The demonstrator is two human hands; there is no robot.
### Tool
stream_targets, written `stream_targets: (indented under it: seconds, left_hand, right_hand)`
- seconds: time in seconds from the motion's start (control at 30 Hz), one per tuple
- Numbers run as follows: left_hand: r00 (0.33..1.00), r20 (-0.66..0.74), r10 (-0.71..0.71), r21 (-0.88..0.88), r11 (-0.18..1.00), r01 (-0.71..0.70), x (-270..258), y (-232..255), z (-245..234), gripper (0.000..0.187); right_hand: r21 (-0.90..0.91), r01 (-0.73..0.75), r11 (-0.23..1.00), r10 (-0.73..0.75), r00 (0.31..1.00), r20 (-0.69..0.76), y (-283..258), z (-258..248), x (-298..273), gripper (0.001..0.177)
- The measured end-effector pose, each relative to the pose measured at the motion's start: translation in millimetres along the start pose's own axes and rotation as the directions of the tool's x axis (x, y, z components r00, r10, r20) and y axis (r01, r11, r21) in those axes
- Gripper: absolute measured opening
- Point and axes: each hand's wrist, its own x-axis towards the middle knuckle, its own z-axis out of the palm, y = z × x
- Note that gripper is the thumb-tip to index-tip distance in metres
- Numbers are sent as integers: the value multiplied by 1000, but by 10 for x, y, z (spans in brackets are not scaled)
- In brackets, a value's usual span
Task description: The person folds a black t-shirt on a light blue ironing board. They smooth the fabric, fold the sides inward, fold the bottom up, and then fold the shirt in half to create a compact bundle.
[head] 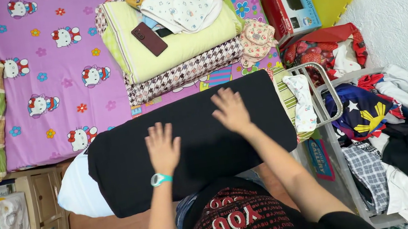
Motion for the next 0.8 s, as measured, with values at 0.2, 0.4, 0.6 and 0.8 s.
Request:
stream_targets:
  seconds: [0.2,0.4,0.6,0.8]
  left_hand:
    - [951,-137,-277,66,955,288,98,-1246,-30,64]
    - [829,-285,-482,75,850,521,180,-2014,-53,71]
    - [694,-332,-639,-41,745,666,298,-2094,2,27]
    - [669,-396,-629,-86,750,655,335,-2094,4,17]
  right_hand:
    - [-70,-411,909,414,909,37,1387,-7,289,54]
    - [14,-678,735,678,734,-36,1759,4,548,60]
    - [231,-668,708,699,708,-97,1933,-35,595,31]
    - [200,-673,712,701,667,-252,1872,-37,628,26]
